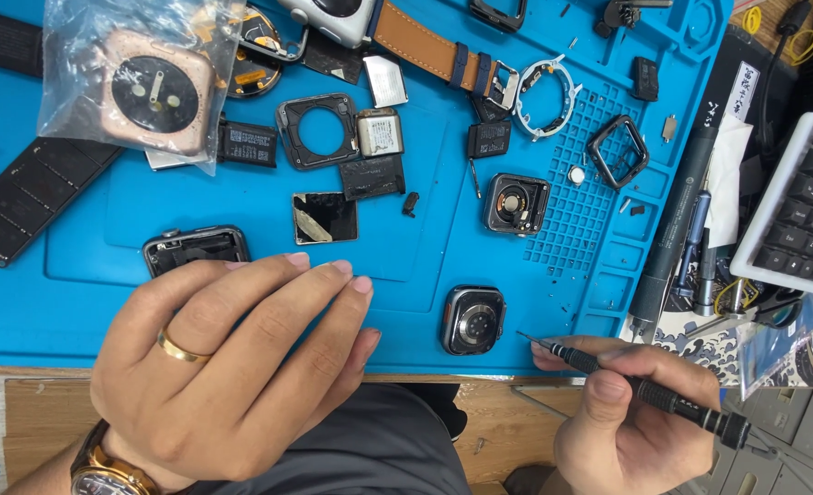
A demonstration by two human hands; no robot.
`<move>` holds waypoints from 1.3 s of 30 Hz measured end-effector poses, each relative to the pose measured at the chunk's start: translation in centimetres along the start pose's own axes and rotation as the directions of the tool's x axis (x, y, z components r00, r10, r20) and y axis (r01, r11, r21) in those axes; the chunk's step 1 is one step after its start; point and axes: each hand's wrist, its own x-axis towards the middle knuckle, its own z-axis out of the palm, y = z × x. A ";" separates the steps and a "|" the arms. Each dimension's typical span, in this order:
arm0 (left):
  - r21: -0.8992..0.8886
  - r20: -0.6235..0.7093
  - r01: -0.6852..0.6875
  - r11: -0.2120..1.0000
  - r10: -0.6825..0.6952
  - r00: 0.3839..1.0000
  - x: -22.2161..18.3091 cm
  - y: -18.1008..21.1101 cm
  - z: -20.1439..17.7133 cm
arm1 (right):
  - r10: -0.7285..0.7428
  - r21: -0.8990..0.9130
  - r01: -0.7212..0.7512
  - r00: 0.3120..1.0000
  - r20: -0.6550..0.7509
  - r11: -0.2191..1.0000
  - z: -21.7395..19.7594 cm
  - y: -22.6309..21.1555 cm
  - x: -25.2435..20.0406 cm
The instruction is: Assembling and inspecting internal components of a smartwatch using precision tools on a repair mat.
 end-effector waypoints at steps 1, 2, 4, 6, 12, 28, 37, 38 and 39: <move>0.001 0.002 -0.003 1.000 0.003 1.000 0.0 0.0 0.0 | 0.006 0.004 -0.006 1.000 -0.004 1.000 0.0 0.1 -0.1; 0.001 0.002 -0.003 1.000 0.003 1.000 0.0 0.0 0.0 | 0.006 0.004 -0.006 1.000 -0.004 1.000 -0.1 0.1 -0.1; 0.000 0.000 0.003 1.000 -0.003 1.000 0.0 0.0 0.0 | 0.007 0.006 -0.007 1.000 0.019 1.000 -0.3 0.2 -0.1; -0.001 0.002 0.001 1.000 -0.001 1.000 0.1 0.0 0.0 | -0.005 0.006 0.005 1.000 0.028 1.000 -0.5 0.6 -0.1; -0.003 0.003 -0.001 1.000 0.001 1.000 0.1 0.0 -0.1 | 0.015 0.015 -0.015 1.000 0.006 1.000 -0.2 0.3 0.0; -0.016 -0.011 -0.003 1.000 0.003 1.000 0.2 0.0 -0.1 | 0.019 0.006 -0.019 1.000 -0.018 1.000 1.9 -4.6 -1.2; -0.005 0.000 -0.005 1.000 0.005 1.000 0.0 -0.1 -0.2 | -0.126 0.051 0.122 0.987 0.096 0.991 2.3 -2.8 0.6; -0.005 0.000 -0.002 1.000 0.002 1.000 0.0 -0.1 -0.2 | -0.127 0.050 0.123 0.987 0.098 0.991 2.5 -2.9 0.6; -0.010 -0.005 0.000 1.000 0.000 1.000 0.0 -0.1 -0.1 | -0.134 0.037 0.131 0.987 0.084 0.991 2.6 -2.9 0.7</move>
